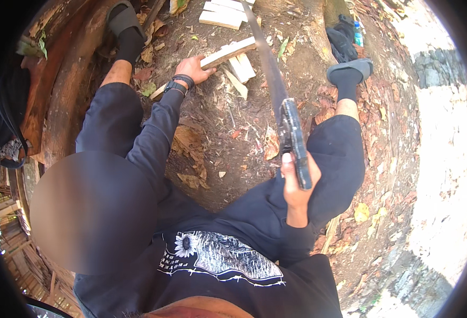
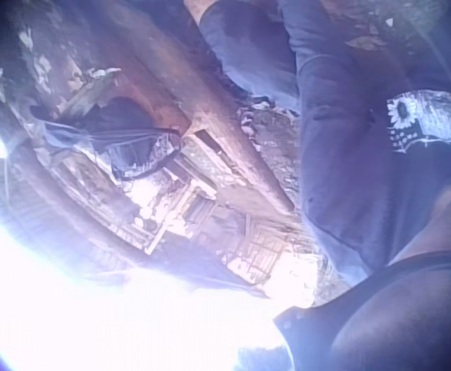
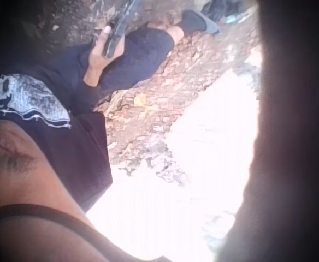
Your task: The person sits on the ground and uses a hand saw to cut small pieces of wood. They hold the wood with their left hand and saw with their right hand, creating smaller segments that are placed on the ground.
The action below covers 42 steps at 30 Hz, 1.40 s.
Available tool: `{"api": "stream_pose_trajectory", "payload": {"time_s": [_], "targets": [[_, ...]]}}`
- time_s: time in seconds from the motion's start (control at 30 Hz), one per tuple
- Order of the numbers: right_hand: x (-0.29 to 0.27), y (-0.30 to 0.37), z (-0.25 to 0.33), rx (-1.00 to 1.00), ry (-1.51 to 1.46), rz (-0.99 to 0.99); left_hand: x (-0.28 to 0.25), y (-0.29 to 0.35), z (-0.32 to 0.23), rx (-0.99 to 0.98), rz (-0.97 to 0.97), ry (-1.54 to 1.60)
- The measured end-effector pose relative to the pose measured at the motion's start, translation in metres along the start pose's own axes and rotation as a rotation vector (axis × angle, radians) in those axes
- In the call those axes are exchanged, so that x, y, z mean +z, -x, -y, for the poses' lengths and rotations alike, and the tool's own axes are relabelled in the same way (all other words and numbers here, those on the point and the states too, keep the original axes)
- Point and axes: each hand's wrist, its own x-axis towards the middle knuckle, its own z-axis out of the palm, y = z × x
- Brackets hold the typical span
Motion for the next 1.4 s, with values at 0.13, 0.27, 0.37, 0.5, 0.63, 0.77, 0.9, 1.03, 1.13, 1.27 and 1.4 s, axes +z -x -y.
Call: {"api": "stream_pose_trajectory", "payload": {"time_s": [0.13, 0.27, 0.37, 0.5, 0.63, 0.77, 0.9, 1.03, 1.13, 1.27, 1.4], "targets": [[0.023, -0.001, -0.020, -0.051, 0.170, 0.091, 0.005, 0.004, -0.005, 0.023, -0.033, 0.000], [0.047, -0.005, -0.035, -0.079, 0.286, 0.089, 0.010, 0.005, -0.001, 0.044, -0.074, -0.062], [0.056, -0.009, -0.043, -0.133, 0.372, 0.113, 0.011, 0.005, -0.001, 0.040, -0.072, -0.049], [0.064, -0.013, -0.042, -0.172, 0.407, 0.094, 0.010, 0.005, -0.004, 0.014, -0.039, -0.048], [0.062, -0.013, -0.049, -0.192, 0.473, 0.130, 0.010, 0.005, 0.001, 0.042, -0.087, -0.028], [0.069, -0.019, -0.064, -0.176, 0.410, 0.104, 0.010, 0.005, 0.000, 0.069, -0.114, -0.015], [0.090, -0.034, -0.075, -0.191, 0.317, 0.100, 0.009, 0.000, 0.004, 0.034, -0.095, -0.038], [0.099, -0.048, -0.091, -0.167, 0.354, 0.171, 0.012, 0.000, 0.006, 0.039, -0.098, -0.046], [0.121, -0.052, -0.072, -0.150, 0.290, 0.169, 0.012, 0.002, 0.004, 0.038, -0.097, -0.047], [0.109, -0.056, -0.082, -0.228, 0.387, 0.186, 0.006, 0.001, -0.005, 0.039, -0.058, -0.046], [0.079, -0.036, -0.074, -0.156, 0.399, 0.203, 0.012, -0.006, 0.000, 0.035, -0.050, -0.057]]}}
